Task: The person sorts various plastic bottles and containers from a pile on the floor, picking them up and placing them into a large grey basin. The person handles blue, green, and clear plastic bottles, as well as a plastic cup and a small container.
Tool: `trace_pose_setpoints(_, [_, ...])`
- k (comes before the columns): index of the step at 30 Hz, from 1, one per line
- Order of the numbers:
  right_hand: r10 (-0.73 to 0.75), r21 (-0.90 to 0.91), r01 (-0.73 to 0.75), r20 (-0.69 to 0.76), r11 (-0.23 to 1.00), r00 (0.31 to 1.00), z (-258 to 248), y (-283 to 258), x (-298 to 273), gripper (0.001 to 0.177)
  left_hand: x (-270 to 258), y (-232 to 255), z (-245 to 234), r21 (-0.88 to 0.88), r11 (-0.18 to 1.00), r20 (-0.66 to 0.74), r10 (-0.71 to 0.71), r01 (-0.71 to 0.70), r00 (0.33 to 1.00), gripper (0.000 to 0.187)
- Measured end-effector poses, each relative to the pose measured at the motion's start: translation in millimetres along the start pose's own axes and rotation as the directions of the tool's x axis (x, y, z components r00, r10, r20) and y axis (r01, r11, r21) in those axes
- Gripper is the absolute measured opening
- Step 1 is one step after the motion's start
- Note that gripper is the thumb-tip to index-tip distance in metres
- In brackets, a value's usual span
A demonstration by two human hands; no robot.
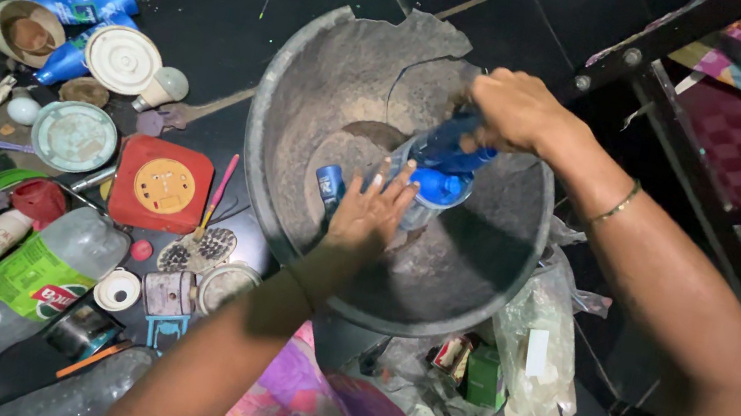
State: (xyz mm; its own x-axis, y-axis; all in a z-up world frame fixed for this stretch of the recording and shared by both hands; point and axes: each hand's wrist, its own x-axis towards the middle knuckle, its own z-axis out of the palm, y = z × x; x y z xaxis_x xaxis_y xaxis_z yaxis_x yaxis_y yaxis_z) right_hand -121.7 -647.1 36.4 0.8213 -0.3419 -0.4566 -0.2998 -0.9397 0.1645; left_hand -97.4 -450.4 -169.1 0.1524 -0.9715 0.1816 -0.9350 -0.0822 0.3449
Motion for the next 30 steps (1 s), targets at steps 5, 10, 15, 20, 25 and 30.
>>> trace_pose_setpoints(5, [0.011, 0.127, -0.015, 0.033, 0.992, 0.999, 27, 8, 7, 0.058, 6, 5, -2, -0.008, 1.0, 0.146, -0.026, 0.027, 0.989, 0.071])
trace_pose_setpoints(10, [-0.029, 0.066, 0.031, -0.037, 0.997, 0.999, 78, -1, 30, 0.05, 3, 0, 18, 0.029, 1.0, -0.016, 0.01, -0.009, 1.0, 0.067])
trace_pose_setpoints(15, [0.068, 0.172, -0.056, -0.066, 0.984, 0.995, 103, -5, 37, 0.051, -5, -14, -11, -0.19, 0.976, -0.026, 0.101, -0.104, 0.995, 0.072])
trace_pose_setpoints(20, [0.044, 0.128, -0.028, -0.128, 0.991, 0.991, 111, 7, 49, 0.054, -47, -57, -88, -0.483, 0.875, -0.258, -0.122, -0.019, 0.958, 0.053])
trace_pose_setpoints(25, [0.058, 0.105, -0.04, -0.175, 0.994, 0.983, 119, 14, 60, 0.043, -187, -142, -136, -0.373, 0.909, -0.511, -0.37, 0.188, 0.776, 0.034])
trace_pose_setpoints(30, [0.27, -0.099, -0.282, -0.123, 0.954, 0.955, 94, -2, 47, 0.07, -355, -159, -114, -0.405, 0.572, -0.35, -0.818, 0.714, 0.457, 0.024])
